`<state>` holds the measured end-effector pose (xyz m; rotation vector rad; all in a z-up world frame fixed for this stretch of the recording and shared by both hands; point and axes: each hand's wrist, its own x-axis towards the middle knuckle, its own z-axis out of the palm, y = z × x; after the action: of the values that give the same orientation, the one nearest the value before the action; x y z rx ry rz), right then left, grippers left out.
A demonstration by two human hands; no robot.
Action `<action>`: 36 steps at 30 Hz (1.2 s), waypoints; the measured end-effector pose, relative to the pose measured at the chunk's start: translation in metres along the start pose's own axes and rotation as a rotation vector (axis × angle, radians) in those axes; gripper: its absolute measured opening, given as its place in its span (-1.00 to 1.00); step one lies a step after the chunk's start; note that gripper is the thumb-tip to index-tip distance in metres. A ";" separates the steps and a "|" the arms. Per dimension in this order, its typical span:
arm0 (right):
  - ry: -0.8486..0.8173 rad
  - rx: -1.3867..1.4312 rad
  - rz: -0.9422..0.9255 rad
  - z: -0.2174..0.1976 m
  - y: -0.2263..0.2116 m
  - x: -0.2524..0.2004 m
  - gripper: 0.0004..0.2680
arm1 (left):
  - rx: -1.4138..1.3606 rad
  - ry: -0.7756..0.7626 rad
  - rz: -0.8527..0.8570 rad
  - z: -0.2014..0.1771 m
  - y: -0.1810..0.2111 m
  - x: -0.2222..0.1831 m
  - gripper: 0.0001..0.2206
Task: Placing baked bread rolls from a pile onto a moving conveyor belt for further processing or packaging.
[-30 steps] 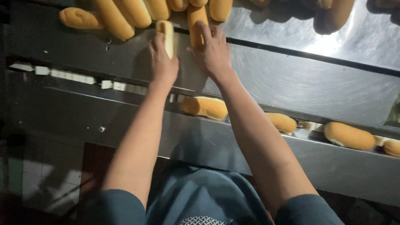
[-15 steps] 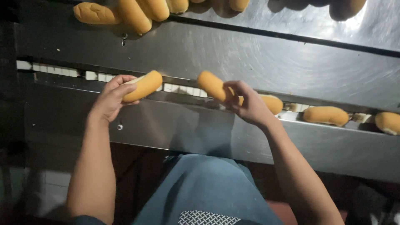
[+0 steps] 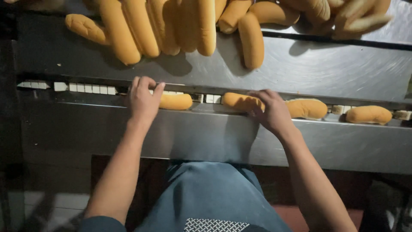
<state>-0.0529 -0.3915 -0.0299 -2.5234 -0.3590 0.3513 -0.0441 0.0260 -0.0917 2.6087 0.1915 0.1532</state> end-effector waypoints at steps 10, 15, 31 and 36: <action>0.210 -0.021 0.141 0.022 0.020 0.109 -0.32 | -0.094 -0.014 -0.127 0.065 0.182 0.124 -0.07; 0.107 0.199 0.101 0.008 0.030 0.096 -0.41 | -0.178 -0.024 -0.295 0.064 0.178 0.140 -0.20; -0.089 0.307 -0.426 0.083 -0.119 0.069 -0.55 | -1.709 0.015 -0.426 -0.140 0.090 0.068 -0.32; -0.045 -0.192 -0.457 0.135 -0.089 0.075 -0.60 | -1.860 -0.035 -0.422 -0.138 0.096 0.053 -0.25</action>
<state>-0.0430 -0.2284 -0.1017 -2.5202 -1.0048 0.1997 -0.0022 0.0199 0.0793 0.6967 0.3398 0.0577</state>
